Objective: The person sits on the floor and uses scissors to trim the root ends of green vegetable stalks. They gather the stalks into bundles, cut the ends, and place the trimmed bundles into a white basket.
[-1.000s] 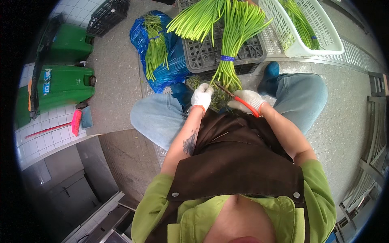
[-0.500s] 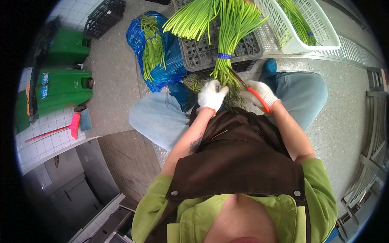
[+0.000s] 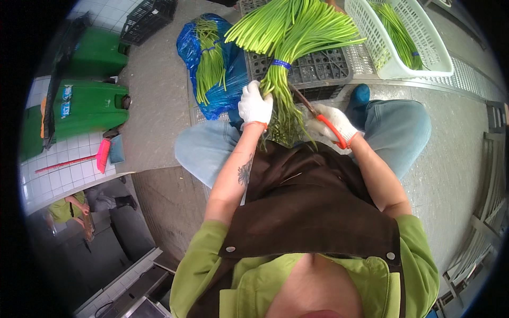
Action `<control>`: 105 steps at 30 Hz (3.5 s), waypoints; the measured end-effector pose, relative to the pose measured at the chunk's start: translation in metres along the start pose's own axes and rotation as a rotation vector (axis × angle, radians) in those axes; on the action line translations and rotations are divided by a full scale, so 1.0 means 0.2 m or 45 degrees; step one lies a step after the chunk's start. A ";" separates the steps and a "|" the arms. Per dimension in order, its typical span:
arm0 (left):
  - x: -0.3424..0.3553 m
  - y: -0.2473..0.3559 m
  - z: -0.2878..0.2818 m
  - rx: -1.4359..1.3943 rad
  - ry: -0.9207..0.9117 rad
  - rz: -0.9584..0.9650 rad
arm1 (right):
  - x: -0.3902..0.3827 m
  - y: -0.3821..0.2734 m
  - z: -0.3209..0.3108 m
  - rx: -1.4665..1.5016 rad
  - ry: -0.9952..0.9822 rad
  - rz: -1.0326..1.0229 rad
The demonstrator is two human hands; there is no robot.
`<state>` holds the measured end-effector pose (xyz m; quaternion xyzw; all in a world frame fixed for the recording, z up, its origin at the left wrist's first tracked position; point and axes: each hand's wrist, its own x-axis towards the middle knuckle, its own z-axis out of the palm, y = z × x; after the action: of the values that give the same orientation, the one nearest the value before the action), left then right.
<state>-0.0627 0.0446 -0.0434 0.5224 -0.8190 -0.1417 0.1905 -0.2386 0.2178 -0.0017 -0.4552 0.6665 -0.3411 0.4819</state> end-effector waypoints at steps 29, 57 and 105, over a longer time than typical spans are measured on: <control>-0.20 0.07 -0.16 -0.002 0.130 -0.126 | 0.01 0.01 -0.05 -0.604 0.206 0.030; -0.12 0.03 -0.05 -0.379 -0.445 -0.291 | 0.14 -0.01 0.03 -0.425 0.046 -0.031; -0.24 -0.16 -0.48 -2.357 -0.292 -1.068 | 0.09 -0.06 0.10 -0.113 -0.364 -0.119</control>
<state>0.0260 0.0718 0.0194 0.3983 -0.1528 -0.8231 0.3749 -0.2191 0.1960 -0.0035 -0.5504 0.5837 -0.2650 0.5349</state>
